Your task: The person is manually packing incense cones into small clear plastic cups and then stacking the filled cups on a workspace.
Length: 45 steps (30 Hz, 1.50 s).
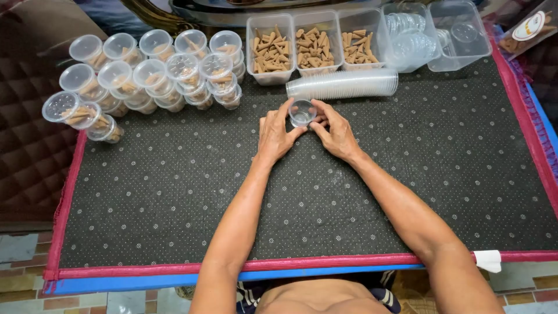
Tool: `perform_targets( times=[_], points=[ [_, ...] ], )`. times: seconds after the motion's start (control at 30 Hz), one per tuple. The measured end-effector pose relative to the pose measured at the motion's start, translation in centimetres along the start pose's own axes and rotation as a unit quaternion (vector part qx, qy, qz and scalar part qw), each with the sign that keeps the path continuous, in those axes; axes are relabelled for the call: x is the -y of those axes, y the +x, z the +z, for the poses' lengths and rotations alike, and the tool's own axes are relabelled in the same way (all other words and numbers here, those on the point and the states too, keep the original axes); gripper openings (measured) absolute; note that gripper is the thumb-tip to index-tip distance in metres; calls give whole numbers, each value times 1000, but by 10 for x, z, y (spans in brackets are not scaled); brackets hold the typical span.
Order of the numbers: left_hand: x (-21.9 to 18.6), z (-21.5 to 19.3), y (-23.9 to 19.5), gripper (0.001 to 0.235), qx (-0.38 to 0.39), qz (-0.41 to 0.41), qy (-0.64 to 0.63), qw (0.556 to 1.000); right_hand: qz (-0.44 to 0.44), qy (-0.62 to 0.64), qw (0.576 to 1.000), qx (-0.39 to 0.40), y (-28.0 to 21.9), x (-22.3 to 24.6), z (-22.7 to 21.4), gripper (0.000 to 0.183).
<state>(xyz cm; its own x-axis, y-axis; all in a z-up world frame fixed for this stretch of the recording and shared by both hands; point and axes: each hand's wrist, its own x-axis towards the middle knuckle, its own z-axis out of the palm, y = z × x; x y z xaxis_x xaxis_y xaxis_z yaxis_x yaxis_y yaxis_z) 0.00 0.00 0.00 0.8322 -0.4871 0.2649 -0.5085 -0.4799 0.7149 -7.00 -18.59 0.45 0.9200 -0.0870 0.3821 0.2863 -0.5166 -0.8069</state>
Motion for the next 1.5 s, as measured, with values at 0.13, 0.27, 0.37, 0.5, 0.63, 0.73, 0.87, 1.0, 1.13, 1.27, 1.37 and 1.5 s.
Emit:
perform_targets(
  times=[0.13, 0.27, 0.37, 0.5, 0.63, 0.73, 0.87, 1.0, 1.13, 1.27, 1.37, 1.5],
  points=[
    [9, 7, 2, 84, 3, -8, 2, 1000, -34, -56, 998, -3, 17, 15, -22, 52],
    [16, 13, 6, 85, -1, 10, 23, 1000, -53, -176, 980, -80, 72, 9, -69, 35],
    [18, 17, 4, 85, -4, 29, 41, 999, 8, -239, 969, -68, 118, -11, -97, 26],
    [16, 14, 5, 84, 5, 20, 43, 999, 190, -318, 926, 68, 177, -53, -112, 36],
    [21, 17, 7, 86, 4, 25, 48, 999, 343, -358, 856, 148, 190, -23, -99, 53],
    [23, 18, 9, 85, 4, 27, 45, 999, 331, -370, 851, 171, 198, -47, -95, 44],
    [21, 17, 10, 85, 6, 23, 50, 998, 312, -369, 860, 162, 205, -78, -94, 27],
    [21, 17, 11, 85, 13, 15, 54, 998, 272, -338, 893, 115, 208, -106, -97, 5],
    [19, 15, 12, 84, 15, 10, 53, 998, 270, -302, 910, 86, 212, -119, -97, 13],
    [18, 13, 12, 83, 13, 14, 54, 998, 228, -270, 934, 51, 212, -120, -91, 27],
    [17, 13, 13, 84, 13, 14, 54, 998, 216, -274, 936, 47, 213, -124, -91, 31],
    [18, 14, 13, 85, 10, 16, 56, 998, 206, -288, 933, 67, 212, -118, -92, 23]
  ],
)
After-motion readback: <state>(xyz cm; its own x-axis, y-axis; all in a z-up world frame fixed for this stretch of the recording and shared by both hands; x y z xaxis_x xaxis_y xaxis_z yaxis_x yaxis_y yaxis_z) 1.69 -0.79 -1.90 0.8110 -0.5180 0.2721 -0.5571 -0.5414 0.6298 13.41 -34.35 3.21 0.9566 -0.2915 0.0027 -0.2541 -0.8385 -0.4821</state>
